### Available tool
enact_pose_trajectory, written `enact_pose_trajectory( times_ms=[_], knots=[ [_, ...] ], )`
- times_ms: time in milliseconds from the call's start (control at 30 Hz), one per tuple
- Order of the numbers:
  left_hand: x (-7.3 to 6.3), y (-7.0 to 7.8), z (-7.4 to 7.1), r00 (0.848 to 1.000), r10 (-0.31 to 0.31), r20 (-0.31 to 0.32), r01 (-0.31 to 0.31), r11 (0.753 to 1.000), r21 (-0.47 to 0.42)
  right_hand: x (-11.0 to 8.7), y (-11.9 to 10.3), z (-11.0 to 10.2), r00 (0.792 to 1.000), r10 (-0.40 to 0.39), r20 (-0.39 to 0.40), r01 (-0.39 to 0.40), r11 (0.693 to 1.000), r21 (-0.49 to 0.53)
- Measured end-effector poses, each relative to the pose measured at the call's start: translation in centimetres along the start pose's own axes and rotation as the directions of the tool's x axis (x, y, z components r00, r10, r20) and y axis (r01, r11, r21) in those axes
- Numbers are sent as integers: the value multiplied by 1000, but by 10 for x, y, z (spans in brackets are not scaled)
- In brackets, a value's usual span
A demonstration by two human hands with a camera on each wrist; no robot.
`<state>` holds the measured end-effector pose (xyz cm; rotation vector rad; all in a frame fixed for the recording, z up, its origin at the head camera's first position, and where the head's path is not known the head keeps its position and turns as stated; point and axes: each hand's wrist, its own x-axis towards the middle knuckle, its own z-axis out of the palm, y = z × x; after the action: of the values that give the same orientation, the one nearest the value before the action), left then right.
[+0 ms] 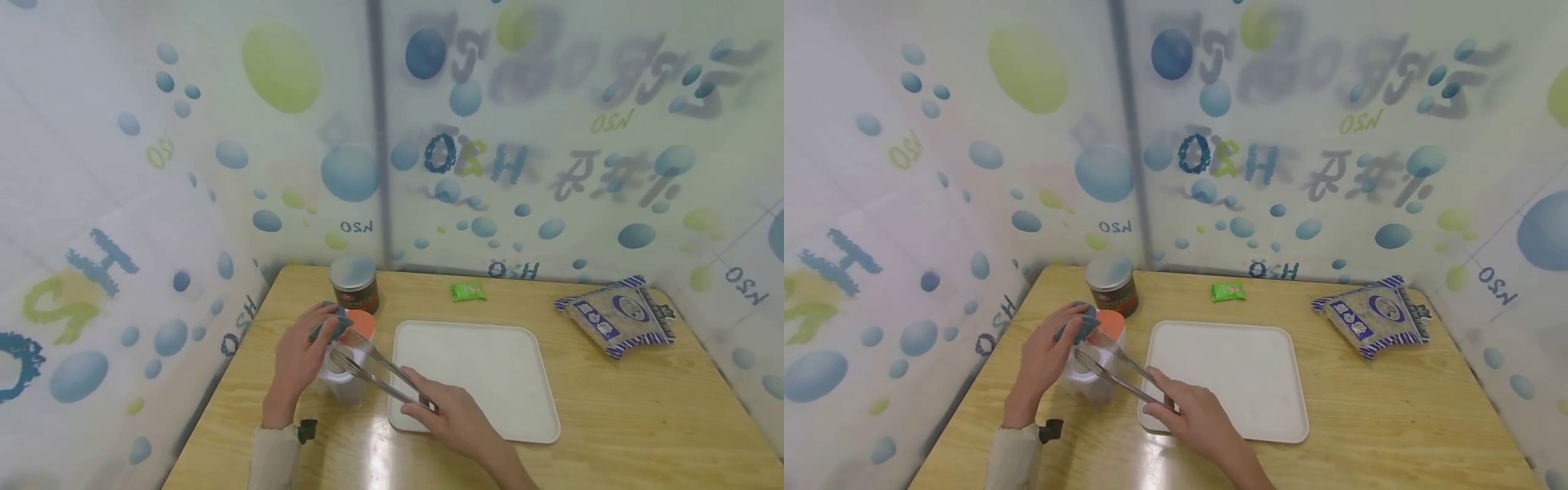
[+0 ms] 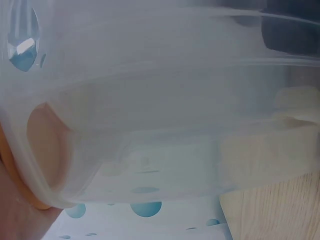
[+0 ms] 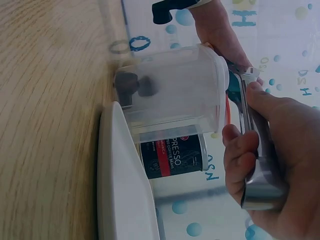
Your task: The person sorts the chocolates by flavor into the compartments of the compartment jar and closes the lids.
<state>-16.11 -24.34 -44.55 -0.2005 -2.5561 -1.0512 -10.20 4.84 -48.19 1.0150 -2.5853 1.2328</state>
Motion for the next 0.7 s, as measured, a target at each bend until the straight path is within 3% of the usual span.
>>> enact_pose_trajectory(
  times_ms=[400,700],
  knots=[
    [-1,-2,2,1000,9,-10,-9,1000,-3,-5,2,0,1000,-2,23,2,1000,2],
    [0,-1,1,1000,-1,-3,1,1000,-19,-17,12,-7,990,136,39,-138,989,57]
  ],
)
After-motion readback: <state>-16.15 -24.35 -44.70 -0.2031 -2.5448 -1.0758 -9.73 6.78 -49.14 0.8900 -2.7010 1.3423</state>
